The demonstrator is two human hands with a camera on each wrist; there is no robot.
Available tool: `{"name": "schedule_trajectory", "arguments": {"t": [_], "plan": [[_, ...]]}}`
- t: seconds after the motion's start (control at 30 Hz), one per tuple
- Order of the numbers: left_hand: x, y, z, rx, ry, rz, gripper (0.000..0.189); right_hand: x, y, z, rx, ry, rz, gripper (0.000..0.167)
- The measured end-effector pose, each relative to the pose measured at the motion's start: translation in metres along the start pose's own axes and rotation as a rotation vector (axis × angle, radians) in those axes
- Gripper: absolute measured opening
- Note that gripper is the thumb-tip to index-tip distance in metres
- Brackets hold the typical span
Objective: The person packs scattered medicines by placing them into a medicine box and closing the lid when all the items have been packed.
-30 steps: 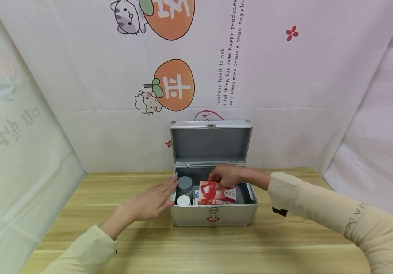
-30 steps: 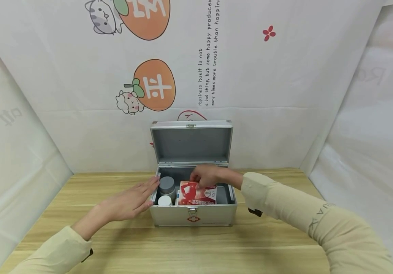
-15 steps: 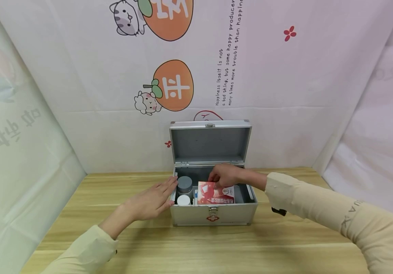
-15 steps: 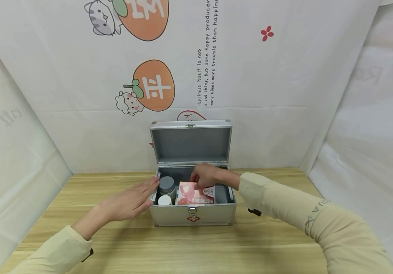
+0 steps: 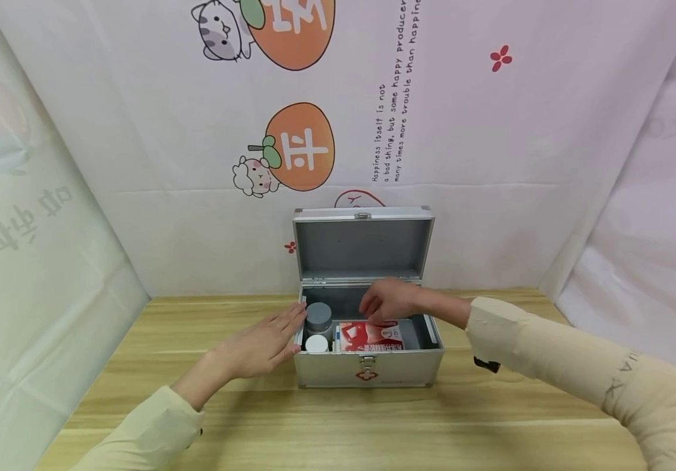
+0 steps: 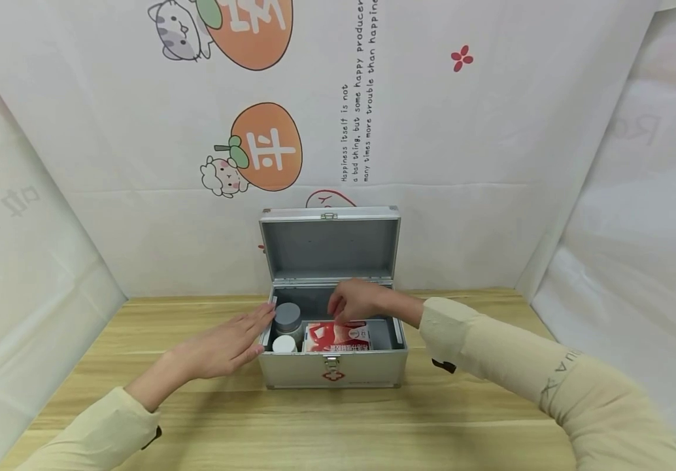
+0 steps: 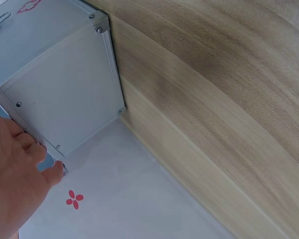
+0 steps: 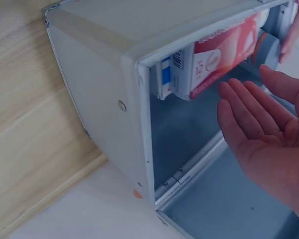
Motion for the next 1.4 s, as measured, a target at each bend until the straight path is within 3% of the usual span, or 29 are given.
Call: {"name": "schedule_trajectory", "arguments": {"t": [0.2, 0.4, 0.87, 1.03, 1.17, 1.4], "plan": [[0.0, 0.0, 0.0, -0.007, 0.0, 0.001, 0.066, 0.012, -0.016, 0.001, 0.052, -0.004, -0.07, 0.028], [0.0, -0.001, -0.001, -0.009, -0.001, -0.006, 0.066, 0.02, -0.035, 0.004, 0.069, 0.047, -0.09, 0.029], [-0.003, -0.002, -0.001, -0.015, -0.041, -0.038, 0.066, 0.02, -0.074, -0.004, 0.074, 0.193, -0.143, 0.032], [-0.004, -0.005, -0.001, -0.022, -0.148, -0.08, 0.067, 0.018, -0.087, -0.014, 0.066, 0.246, -0.178, 0.036], [-0.004, -0.005, 0.002, 0.011, -0.285, -0.13, 0.069, 0.02, -0.096, -0.024, 0.052, 0.267, -0.24, 0.036], [0.004, -0.003, 0.014, 0.059, -0.533, -0.269, 0.067, 0.022, -0.108, -0.055, -0.091, 0.32, -0.371, 0.035]]}}
Point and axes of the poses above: each hand's wrist, its own y-axis towards the middle knuckle, its own x-axis out of the back of the hand, z = x × y, the point moved 6 cm from there along y, towards the middle knuckle, and after that the axes turned 15 degrees about -y, right-handed, at the moved point
